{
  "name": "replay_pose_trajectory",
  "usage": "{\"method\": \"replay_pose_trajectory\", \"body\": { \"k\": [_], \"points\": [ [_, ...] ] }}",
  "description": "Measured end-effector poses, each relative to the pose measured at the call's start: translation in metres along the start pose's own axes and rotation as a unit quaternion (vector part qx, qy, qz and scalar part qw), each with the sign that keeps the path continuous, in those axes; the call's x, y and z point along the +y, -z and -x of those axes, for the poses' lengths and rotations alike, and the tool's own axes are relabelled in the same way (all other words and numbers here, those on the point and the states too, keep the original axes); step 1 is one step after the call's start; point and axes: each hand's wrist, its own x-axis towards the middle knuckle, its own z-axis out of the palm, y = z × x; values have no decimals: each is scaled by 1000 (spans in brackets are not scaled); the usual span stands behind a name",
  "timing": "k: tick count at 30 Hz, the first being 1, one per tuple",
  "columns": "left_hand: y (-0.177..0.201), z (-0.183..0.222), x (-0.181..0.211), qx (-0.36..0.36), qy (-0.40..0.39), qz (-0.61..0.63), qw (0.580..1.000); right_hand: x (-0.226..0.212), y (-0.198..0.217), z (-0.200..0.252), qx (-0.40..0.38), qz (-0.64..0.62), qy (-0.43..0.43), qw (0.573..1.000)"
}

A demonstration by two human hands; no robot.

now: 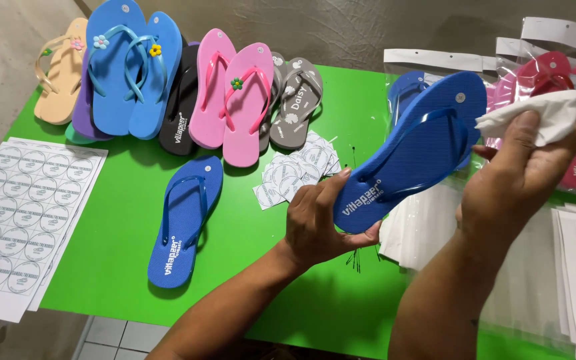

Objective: The person wipes a blue flip-flop with a white cloth, ties the straps of a pair together, places them into a clear plastic bag with a cardboard header, and secures the package with a zip tie. The person then repeats the wiping process on another blue flip-flop.

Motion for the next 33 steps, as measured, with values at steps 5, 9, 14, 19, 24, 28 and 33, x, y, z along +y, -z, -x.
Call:
{"method": "replay_pose_trajectory", "body": {
  "k": [5, 9, 14, 19, 24, 28, 33],
  "points": [
    [-2, 9, -4, 5, -8, 24, 1000, 9, -13, -6, -22, -184, -180, 966],
    [-3, 9, 0, -35, 15, 57, 998, -3, -18, -10, 36, -312, -281, 907],
    [-1, -11, -9, -145, 225, 348, 898, -18, -16, -9, 40, -334, -296, 894],
    [-2, -59, -46, -217, 445, 530, 689, -46, -22, -2, -22, -414, -330, 848],
    [9, -63, -67, -234, 430, 761, 426, -55, -34, 6, -133, -531, -310, 777],
    [0, -53, -61, -240, 427, 710, 506, -52, -45, 11, -195, -550, -282, 761],
    [-2, -52, -50, -178, 472, 684, 526, -52, -56, 16, -138, -560, -254, 777]
  ]
}}
